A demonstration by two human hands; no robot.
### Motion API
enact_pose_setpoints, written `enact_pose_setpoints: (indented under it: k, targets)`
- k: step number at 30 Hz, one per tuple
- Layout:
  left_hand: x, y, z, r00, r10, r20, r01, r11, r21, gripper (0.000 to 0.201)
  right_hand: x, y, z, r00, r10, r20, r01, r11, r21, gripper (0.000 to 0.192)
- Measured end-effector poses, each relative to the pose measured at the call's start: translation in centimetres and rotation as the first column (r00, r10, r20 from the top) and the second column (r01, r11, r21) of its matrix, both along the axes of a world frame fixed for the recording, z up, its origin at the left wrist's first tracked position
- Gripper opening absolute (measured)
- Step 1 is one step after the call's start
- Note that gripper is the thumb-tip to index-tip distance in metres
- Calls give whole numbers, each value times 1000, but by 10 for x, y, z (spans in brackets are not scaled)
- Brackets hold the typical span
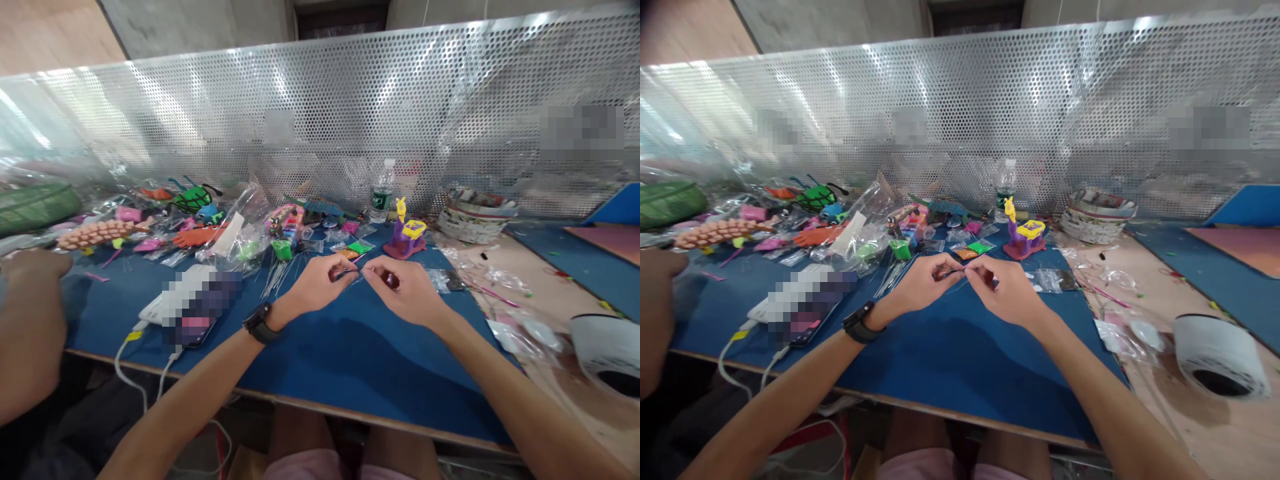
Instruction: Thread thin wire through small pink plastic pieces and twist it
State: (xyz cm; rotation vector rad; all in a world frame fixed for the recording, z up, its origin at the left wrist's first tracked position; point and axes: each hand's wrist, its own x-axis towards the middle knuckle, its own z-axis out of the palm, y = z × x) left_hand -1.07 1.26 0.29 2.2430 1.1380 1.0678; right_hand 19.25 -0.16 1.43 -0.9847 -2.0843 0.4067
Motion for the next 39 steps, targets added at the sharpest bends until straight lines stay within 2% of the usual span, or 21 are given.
enact_pose_setpoints:
  k: [2, 4, 7, 12, 15, 20, 26, 31, 35, 37, 39]
  targets:
    - [-4, 1, 2, 997, -60, 57, 64, 996, -64, 19, 8, 4, 0, 995, -30, 91, 5, 963, 269, 19]
    - [-6, 2, 1, 990, -111, 90, 119, 989, -87, 21, 12, 9, -1, 985, -4, 174, -65, 919, 388, 20]
    - [-8, 4, -2, 986, -144, 84, 153, 982, -108, 21, 12, 14, -4, 959, 53, 279, -174, 887, 427, 19]
    - [-8, 3, 0, 988, -151, 42, 156, 975, -158, 23, 12, 16, -3, 929, 53, 366, -233, 853, 467, 23]
    - [-8, 1, 4, 989, -148, 19, 149, 975, -162, 21, 13, 17, -4, 927, 58, 371, -234, 862, 450, 23]
    - [-9, -2, 8, 990, -138, -11, 135, 980, -144, 19, 11, 21, -8, 941, 40, 337, -172, 912, 372, 23]
    - [-6, -5, 8, 989, -136, -65, 136, 991, 8, 20, 5, 19, -10, 988, 8, 155, -42, 976, 215, 26]
    - [1, -10, 4, 984, -133, -116, 148, 981, 128, 14, -4, 19, -16, 997, -14, 80, 8, 997, 77, 37]
    - [2, -10, 5, 988, -119, -100, 131, 985, 115, 14, -4, 19, -16, 997, 19, -79, -22, 999, -31, 36]
    - [-1, -8, 7, 988, -133, -80, 140, 987, 82, 16, 0, 17, -12, 991, 43, -128, -46, 999, -16, 27]
    - [-4, -7, 9, 986, -155, -55, 157, 987, 39, 18, 3, 13, -8, 994, 46, -96, -41, 998, 55, 21]
